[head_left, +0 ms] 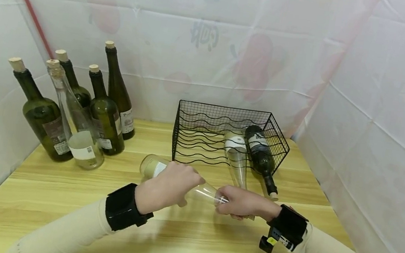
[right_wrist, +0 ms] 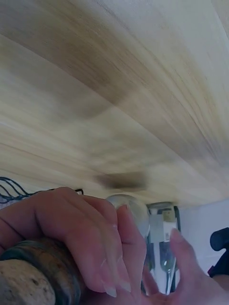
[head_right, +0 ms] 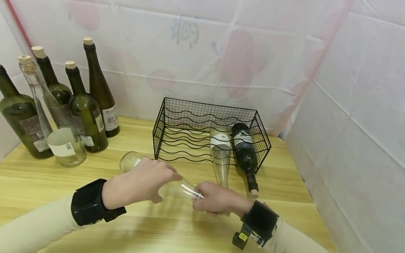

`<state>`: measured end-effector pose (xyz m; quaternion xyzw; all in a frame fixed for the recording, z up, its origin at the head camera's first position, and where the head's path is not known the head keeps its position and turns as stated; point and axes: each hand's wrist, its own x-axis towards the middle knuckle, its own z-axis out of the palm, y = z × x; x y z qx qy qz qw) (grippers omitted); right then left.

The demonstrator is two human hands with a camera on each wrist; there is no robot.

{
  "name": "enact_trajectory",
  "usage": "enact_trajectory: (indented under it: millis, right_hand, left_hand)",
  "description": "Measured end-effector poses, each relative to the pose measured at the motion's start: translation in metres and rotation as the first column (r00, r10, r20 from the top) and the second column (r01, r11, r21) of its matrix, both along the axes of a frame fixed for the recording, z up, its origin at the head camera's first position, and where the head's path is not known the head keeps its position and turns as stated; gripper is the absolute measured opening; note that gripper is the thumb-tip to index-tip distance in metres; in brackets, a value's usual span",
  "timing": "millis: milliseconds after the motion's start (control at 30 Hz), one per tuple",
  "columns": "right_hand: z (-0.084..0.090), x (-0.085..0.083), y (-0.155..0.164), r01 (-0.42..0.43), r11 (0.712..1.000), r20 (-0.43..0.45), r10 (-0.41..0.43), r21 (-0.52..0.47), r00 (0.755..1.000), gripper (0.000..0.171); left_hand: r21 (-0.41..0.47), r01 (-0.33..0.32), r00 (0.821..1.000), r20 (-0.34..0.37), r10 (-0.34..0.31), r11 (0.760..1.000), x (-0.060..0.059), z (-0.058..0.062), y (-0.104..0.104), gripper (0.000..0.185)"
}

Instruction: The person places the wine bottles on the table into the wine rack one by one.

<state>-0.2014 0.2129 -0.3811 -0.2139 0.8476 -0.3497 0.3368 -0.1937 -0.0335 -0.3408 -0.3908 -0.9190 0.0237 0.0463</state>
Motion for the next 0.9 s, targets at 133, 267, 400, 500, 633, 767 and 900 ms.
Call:
enact_trajectory:
  millis: [133, 267, 400, 500, 633, 767, 900]
  right_hand:
    - [0.003, 0.006, 0.013, -0.002, 1.0, -0.01, 0.002, 0.008, 1.0, 0.006]
    - [0.006, 0.013, 0.026, 0.011, 1.0, -0.025, -0.01, 0.026, 1.0, 0.008]
    - [0.01, 0.018, 0.036, 0.023, 0.999, -0.013, -0.023, 0.022, 1.0, 0.016]
    - [0.013, 0.018, 0.043, 0.031, 0.999, -0.011, -0.031, 0.013, 0.999, 0.018]
    - [0.015, 0.017, 0.052, 0.029, 1.0, -0.025, -0.029, 0.006, 0.999, 0.018]
    - [0.016, 0.017, 0.06, 0.024, 1.0, -0.036, -0.024, 0.0, 0.999, 0.019]
    - [0.018, 0.018, 0.068, 0.013, 1.0, -0.048, -0.013, -0.012, 0.999, 0.02]
  left_hand:
    - [0.003, 0.0, 0.999, 0.033, 0.0, 1.0, 0.003, 0.003, 0.0, 0.053]
    - [0.009, -0.011, 0.998, 0.058, 0.011, 1.0, 0.005, 0.004, -0.002, 0.058]
    - [0.02, 0.002, 0.997, 0.072, -0.004, 1.0, 0.005, 0.004, -0.001, 0.06]
    - [0.031, 0.016, 0.996, 0.084, -0.018, 0.999, 0.006, 0.006, 0.002, 0.063]
    - [0.035, 0.019, 0.997, 0.077, -0.022, 0.999, 0.004, 0.007, 0.006, 0.063]
    - [0.015, 0.01, 0.999, 0.041, -0.01, 1.0, 0.001, 0.006, 0.007, 0.059]
    - [0.01, 0.007, 0.999, 0.032, -0.007, 1.0, 0.0, 0.004, 0.007, 0.059]
